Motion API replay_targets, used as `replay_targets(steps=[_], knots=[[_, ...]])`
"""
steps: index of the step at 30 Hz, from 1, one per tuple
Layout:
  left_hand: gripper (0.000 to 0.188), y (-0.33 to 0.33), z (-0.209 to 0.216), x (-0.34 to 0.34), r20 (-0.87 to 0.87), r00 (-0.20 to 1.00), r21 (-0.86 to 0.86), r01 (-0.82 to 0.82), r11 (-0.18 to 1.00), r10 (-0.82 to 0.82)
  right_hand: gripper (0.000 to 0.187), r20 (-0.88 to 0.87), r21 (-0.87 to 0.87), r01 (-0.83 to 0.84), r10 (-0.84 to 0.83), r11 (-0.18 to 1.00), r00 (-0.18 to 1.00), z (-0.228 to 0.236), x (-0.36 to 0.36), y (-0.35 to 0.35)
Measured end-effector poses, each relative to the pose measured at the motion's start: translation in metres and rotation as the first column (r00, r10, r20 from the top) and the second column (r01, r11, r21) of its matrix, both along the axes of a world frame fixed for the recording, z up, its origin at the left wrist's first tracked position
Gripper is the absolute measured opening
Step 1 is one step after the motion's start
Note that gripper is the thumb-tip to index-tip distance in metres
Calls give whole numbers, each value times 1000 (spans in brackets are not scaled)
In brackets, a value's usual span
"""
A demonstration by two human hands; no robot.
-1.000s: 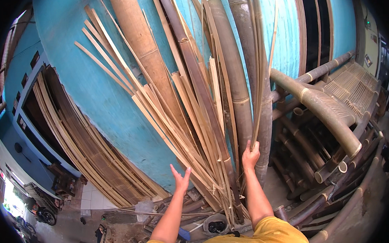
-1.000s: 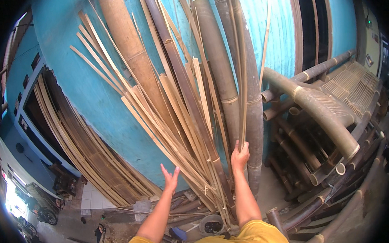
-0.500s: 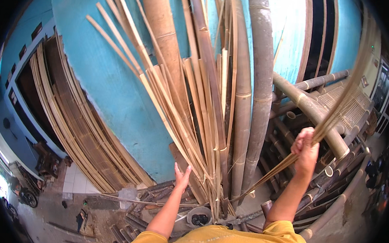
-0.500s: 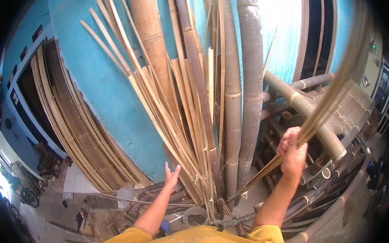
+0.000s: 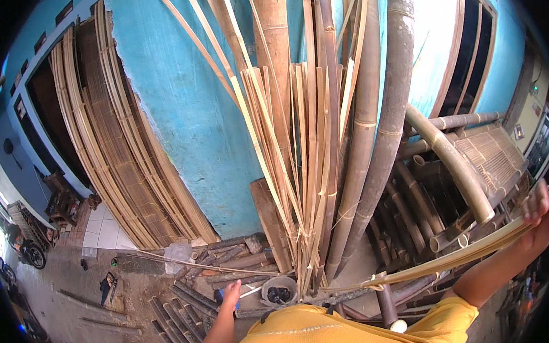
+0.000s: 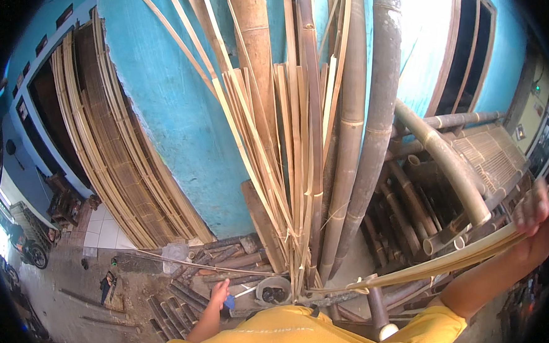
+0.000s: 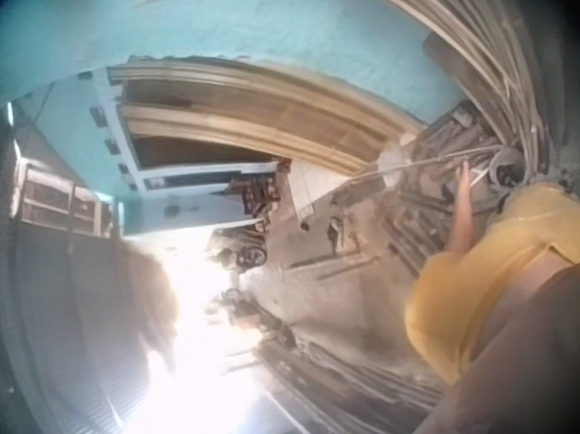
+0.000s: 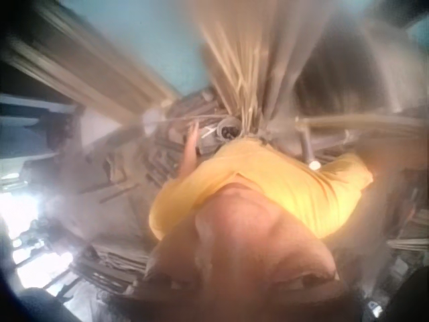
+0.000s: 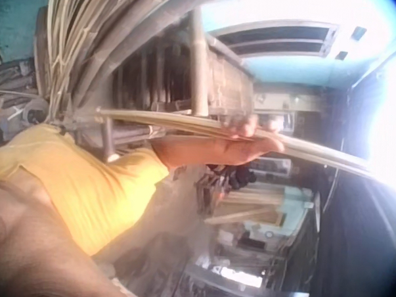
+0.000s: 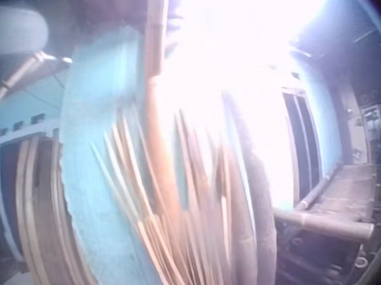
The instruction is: The person selects thin bamboo strips from a stack, aligns them, and ties them onto a curved bamboo frame using yellow string. The person repeatedly wraps and knots the string to secure the strips in place.
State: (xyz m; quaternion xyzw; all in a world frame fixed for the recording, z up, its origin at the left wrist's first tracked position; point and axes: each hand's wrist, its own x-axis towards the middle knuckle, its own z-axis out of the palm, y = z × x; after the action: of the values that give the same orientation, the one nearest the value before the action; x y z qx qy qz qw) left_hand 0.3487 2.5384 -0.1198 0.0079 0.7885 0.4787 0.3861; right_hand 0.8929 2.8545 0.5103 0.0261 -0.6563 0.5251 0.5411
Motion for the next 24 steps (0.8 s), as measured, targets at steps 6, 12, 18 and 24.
replay_targets(steps=[6,12,18,24], knots=[[61,-35,-32,26,-22,1000,-37,-5,999,4,31,-65,-68,-198,194,978,979,18,-58,-46],[53,32,12,52,-227,963,405,229,885,-145,35,-227,-81,-381,355,921,907,-49,-207,-63],[59,13,66,52,-331,943,562,229,795,-38,42,-136,-218,-396,374,892,918,-105,-327,-132],[51,-109,40,90,-452,806,261,-290,921,382,32,-84,-320,-618,628,718,774,-161,-415,-220]])
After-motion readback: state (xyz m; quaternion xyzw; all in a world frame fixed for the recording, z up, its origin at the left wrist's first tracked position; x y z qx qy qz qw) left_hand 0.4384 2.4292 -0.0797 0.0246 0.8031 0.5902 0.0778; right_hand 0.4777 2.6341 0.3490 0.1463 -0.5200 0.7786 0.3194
